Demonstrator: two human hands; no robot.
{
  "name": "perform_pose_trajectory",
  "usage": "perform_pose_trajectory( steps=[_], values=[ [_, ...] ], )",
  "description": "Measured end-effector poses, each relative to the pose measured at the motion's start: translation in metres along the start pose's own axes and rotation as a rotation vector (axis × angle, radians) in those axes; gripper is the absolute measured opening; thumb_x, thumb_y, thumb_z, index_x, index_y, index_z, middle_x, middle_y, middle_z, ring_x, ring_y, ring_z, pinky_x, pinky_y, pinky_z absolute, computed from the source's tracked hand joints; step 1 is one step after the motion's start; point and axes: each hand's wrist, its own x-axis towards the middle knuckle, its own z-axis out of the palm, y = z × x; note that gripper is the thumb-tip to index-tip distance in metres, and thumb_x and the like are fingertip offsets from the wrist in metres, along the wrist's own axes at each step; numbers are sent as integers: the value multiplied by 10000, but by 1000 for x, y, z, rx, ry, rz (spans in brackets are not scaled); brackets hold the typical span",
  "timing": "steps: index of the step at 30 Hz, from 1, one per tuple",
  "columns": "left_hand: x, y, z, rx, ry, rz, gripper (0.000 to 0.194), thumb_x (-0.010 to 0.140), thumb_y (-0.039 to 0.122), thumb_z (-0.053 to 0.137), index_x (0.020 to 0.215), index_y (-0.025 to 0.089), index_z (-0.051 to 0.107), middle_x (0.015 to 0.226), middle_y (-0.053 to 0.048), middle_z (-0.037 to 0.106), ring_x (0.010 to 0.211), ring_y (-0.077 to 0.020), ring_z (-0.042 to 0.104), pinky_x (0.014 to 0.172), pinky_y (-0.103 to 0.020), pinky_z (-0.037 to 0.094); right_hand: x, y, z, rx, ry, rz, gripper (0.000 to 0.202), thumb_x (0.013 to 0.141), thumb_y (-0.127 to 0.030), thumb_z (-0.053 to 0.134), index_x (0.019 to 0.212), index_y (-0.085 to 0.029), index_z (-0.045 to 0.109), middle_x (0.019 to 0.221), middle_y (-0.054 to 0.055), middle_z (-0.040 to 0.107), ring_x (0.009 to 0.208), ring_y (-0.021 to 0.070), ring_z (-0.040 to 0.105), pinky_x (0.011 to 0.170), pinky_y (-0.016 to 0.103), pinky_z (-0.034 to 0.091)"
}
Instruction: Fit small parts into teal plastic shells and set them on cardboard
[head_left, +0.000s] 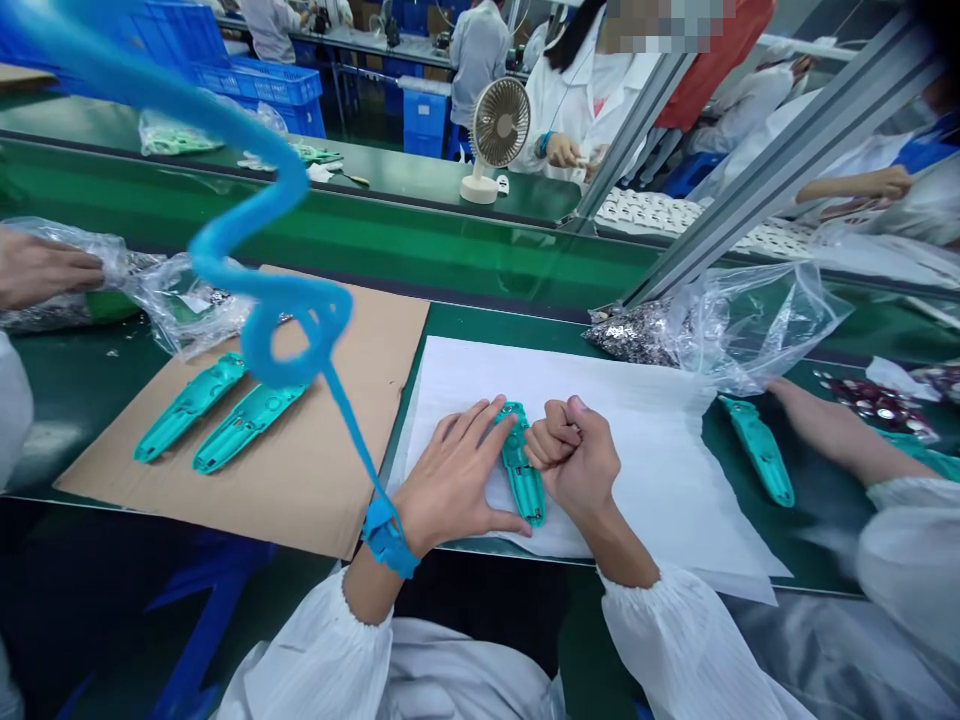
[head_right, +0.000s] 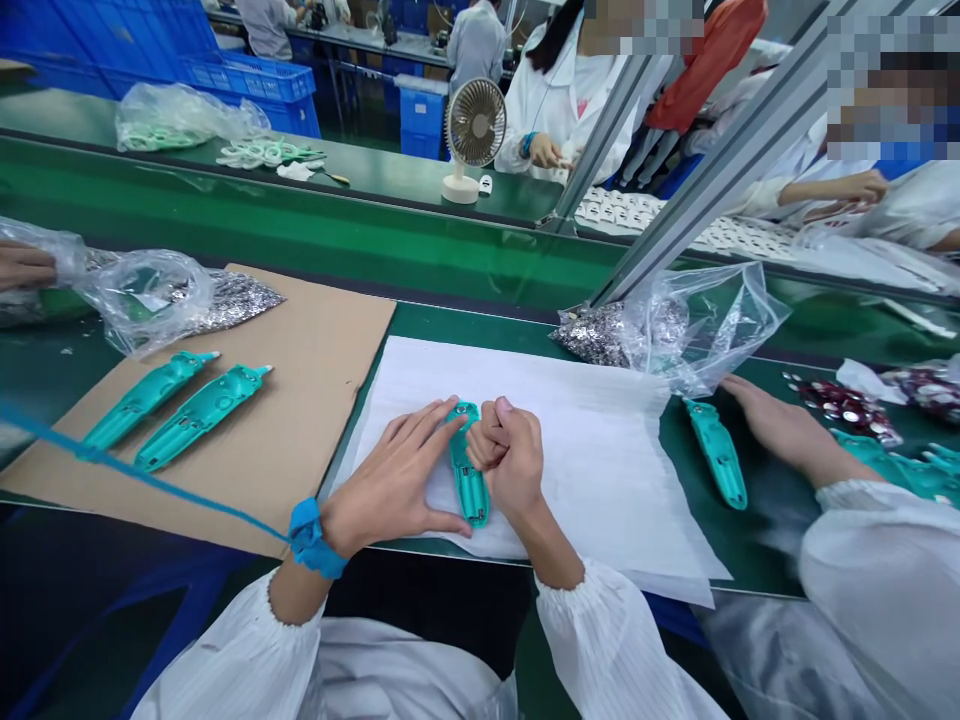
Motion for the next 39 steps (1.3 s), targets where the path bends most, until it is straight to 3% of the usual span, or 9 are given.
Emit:
perform_pose_trajectory(
  steps=[7, 16, 24, 29, 35, 39],
  values=[
    [5, 6, -5, 10, -52, -18, 1195, 591, 637, 834, 1510, 219, 194, 1615, -158, 223, 1488, -339, 233, 1173, -536, 256, 1, 6, -2, -29, 24, 9, 560, 835, -527, 592, 522, -224, 240, 432, -96, 103, 357, 49, 98, 341, 203, 117],
    [3, -1, 6, -41, 23, 18, 1218, 620, 708, 770, 1528, 228, 116, 1608, -167, 240, 1477, -317, 275, 1186, -510, 221, 1, 14, -5, -38, 167, -88, 615, 805, -498, 655, 500, -225, 196, 398, -100, 101, 325, 34, 91, 309, 195, 90],
    [3, 0, 6, -21, -6, 3, 1220, 625, 693, 776, 1526, 211, 109, 1617, -162, 209, 1483, -304, 263, 1195, -502, 205, 2, 16, -2, -62, 246, -38, 606, 795, -465, 675, 496, -220, 207, 383, -101, 123, 320, 30, 106, 300, 184, 109],
    [3, -1, 6, -37, 20, 20, 1199, 638, 693, 767, 1524, 220, 111, 1606, -172, 243, 1471, -312, 290, 1187, -511, 208, 3, 17, -6, -42, 230, -26, 593, 802, -474, 662, 505, -222, 215, 382, -104, 127, 323, 32, 101, 302, 184, 113],
    [2, -2, 4, -8, 25, 58, 903, 645, 727, 736, 1333, 232, 427, 1606, -157, 250, 1463, -313, 304, 1169, -515, 243, -3, 9, -9, 61, 157, -94, 579, 828, -432, 615, 518, -212, 179, 396, -96, 98, 344, 43, 95, 330, 196, 136],
    [1, -2, 4, 24, 33, 71, 829, 654, 743, 717, 1254, 226, 475, 1609, -165, 235, 1461, -306, 306, 1158, -519, 259, -5, 0, -4, 64, 112, -135, 565, 876, -440, 548, 530, -208, 166, 411, -87, 87, 356, 51, 91, 345, 204, 149]
  ],
)
